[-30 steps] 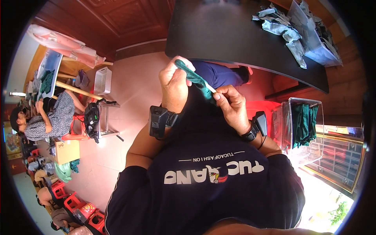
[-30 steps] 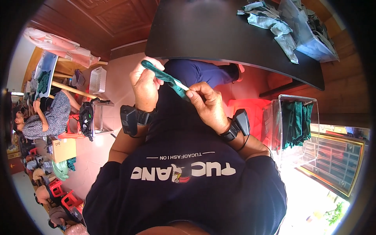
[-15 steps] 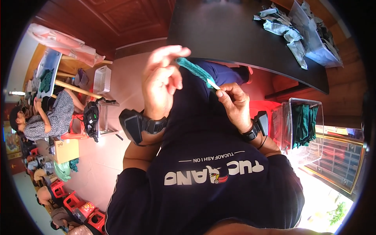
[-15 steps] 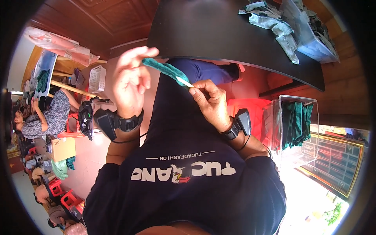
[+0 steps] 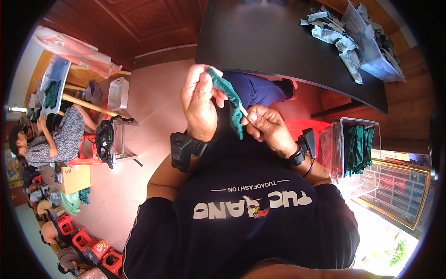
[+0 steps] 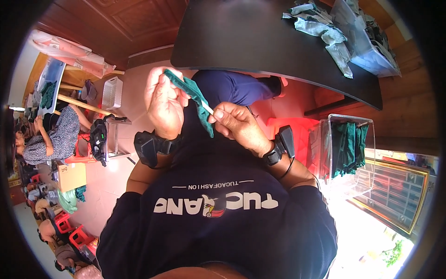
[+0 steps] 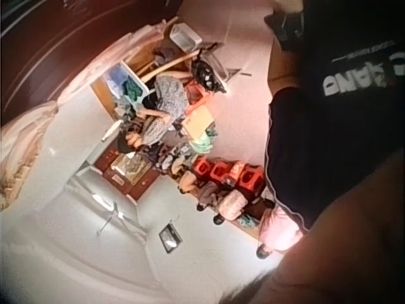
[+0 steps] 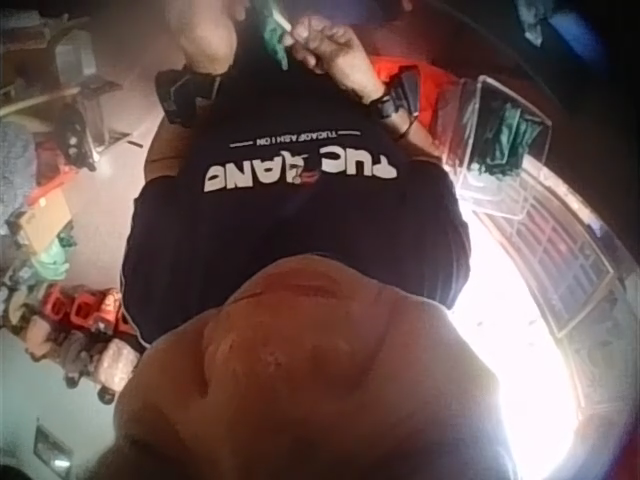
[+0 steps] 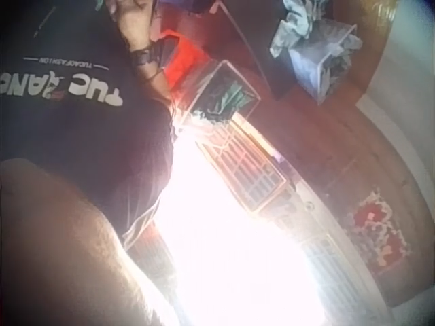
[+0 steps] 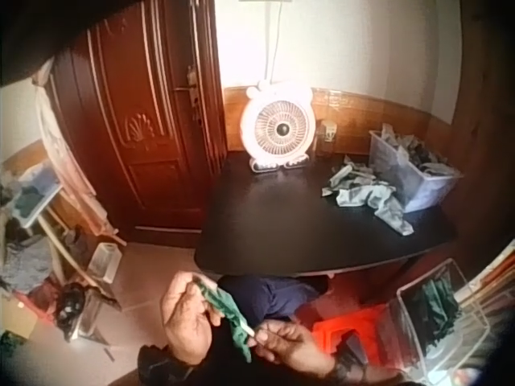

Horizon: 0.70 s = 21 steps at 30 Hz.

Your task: Applying finish to the edges of leather strips using a wooden applicator stick.

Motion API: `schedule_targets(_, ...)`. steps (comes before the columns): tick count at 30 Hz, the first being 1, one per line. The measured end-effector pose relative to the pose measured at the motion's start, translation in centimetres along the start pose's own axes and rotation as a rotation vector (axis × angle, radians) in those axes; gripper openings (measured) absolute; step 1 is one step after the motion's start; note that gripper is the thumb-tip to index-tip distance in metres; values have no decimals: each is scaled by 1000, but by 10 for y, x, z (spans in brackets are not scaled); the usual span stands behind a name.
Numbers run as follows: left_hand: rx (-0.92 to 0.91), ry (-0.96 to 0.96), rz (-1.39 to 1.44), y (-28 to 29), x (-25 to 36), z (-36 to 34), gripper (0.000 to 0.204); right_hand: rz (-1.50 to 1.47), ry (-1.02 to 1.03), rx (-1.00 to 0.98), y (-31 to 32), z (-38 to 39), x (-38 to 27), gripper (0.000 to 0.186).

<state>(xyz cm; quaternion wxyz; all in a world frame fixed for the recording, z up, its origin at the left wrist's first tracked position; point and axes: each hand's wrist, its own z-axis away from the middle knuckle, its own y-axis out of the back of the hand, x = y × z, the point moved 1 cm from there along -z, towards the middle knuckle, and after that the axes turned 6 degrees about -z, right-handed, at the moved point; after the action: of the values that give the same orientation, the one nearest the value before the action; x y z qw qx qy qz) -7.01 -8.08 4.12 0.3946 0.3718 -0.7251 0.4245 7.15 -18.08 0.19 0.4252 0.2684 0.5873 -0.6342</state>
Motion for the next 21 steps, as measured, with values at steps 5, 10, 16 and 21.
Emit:
schedule_targets(5,5,-41,-143,1,4,0,33,115,125,7,0,-2,-3,26)
schedule_targets(10,56,-51,-137,-9,2,7,32,213,323,151,-4,-2,10,15)
schedule_targets(16,56,-91,-126,-8,-1,7,31,265,445,241,-6,-1,8,11)
schedule_targets(21,25,-37,-148,-7,0,11,27,207,313,131,-3,0,6,17)
